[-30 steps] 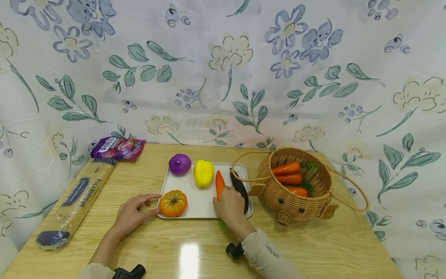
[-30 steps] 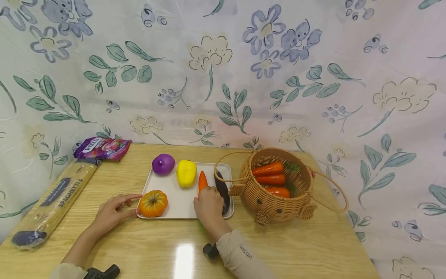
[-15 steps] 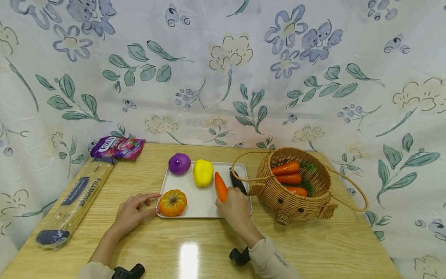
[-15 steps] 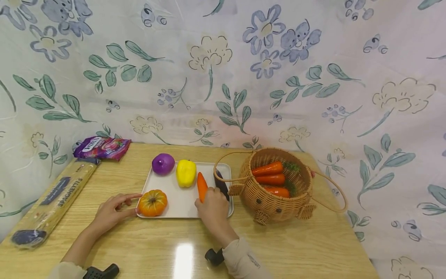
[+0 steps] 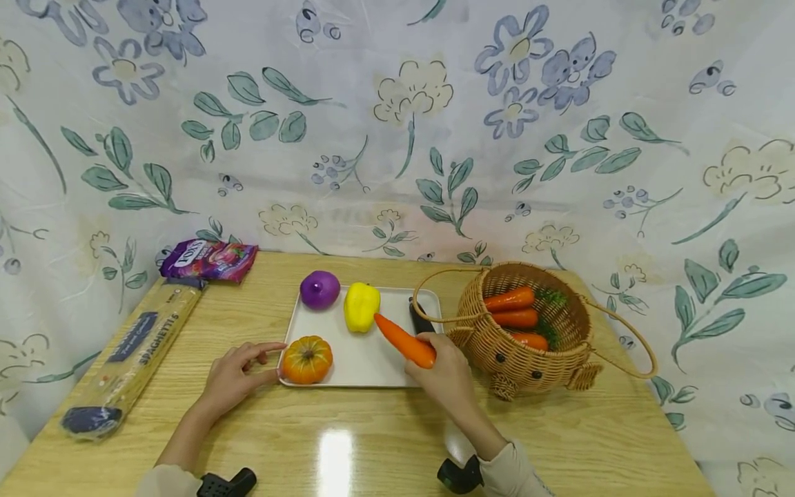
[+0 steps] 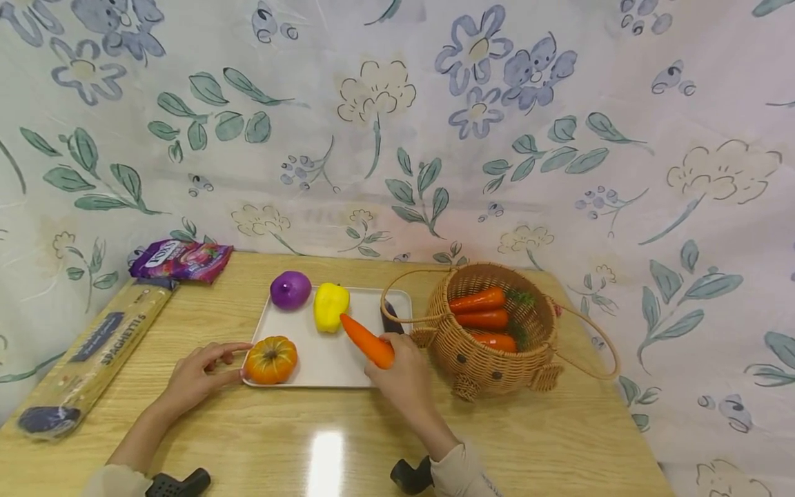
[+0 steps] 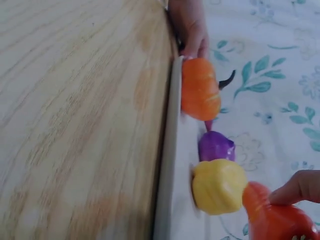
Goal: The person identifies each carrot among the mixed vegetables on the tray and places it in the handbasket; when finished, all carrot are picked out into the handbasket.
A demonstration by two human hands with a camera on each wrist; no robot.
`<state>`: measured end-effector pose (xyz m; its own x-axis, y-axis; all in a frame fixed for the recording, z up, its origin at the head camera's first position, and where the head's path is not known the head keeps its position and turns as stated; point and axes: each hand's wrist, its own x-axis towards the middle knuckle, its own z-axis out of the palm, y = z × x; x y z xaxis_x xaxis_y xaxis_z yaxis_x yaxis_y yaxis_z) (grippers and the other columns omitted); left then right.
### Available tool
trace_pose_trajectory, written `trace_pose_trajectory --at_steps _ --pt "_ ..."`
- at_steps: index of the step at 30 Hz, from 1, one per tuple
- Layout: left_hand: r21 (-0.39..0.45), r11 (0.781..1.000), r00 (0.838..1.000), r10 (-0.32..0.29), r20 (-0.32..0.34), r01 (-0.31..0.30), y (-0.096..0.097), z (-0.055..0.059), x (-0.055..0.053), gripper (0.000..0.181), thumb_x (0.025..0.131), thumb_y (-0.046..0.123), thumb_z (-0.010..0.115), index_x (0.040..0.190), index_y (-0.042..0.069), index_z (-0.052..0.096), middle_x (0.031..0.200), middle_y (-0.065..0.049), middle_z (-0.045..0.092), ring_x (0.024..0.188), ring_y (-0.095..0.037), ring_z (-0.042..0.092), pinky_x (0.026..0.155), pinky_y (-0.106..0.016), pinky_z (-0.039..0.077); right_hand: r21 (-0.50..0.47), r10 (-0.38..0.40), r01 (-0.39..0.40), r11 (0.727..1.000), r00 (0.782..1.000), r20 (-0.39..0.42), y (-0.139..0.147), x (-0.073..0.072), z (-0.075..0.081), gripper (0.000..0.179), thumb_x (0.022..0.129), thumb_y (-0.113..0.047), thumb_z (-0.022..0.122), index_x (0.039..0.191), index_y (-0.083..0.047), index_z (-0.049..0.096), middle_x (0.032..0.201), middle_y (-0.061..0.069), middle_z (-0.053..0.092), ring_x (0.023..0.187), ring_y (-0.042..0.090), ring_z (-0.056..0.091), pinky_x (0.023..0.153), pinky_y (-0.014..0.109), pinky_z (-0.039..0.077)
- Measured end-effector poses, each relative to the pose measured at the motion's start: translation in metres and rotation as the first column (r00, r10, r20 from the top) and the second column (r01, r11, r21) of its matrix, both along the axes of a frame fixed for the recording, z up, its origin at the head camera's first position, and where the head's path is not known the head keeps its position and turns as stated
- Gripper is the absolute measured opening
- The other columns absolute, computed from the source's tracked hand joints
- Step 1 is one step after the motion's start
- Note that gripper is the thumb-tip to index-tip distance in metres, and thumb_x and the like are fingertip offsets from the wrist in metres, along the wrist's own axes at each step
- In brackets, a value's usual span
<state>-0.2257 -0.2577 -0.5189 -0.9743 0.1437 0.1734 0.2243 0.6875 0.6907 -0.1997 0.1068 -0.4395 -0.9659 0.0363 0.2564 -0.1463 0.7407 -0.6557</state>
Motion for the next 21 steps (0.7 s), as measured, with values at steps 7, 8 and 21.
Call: trace_pose_trajectory --at_steps 7,8,21 --pt "-0.002 1.000 1.000 -0.003 -0.005 0.003 0.001 0.003 0.000 0.043 0.086 0.033 0.076 0.127 0.023 0.067 0.092 0.003 0.057 0.078 -0.012 0.039 0.074 -0.038 0.022 -0.180 0.267 -0.255 0.950 0.962 0.050 0.018 -0.002 0.017 0.039 0.073 -0.006 0.078 0.110 -0.010 0.070 0.105 0.006 0.066 0.085 0.016 0.054 0.076 0.032 0.041" --pt "-0.004 1.000 1.000 -0.003 -0.006 0.003 0.000 0.003 0.000 0.043 0.086 0.033 0.076 0.127 0.023 0.067 0.092 0.003 0.058 0.078 -0.012 0.040 0.075 -0.038 0.022 -0.197 0.307 -0.289 0.937 0.949 0.066 0.021 -0.003 0.020 0.039 0.074 -0.006 0.079 0.111 -0.010 0.069 0.106 0.007 0.066 0.086 0.016 0.054 0.077 0.032 0.041" --pt "-0.002 1.000 1.000 -0.003 0.012 0.004 0.001 0.004 0.000 0.044 0.087 0.033 0.075 0.129 0.024 0.066 0.093 0.003 0.057 0.079 -0.012 0.038 0.076 -0.041 0.020 -0.204 0.579 -0.544 0.814 0.789 0.204 0.046 -0.027 0.042 0.042 0.080 -0.008 0.074 0.120 -0.015 0.064 0.112 0.006 0.062 0.089 0.020 0.054 0.078 0.033 0.045"
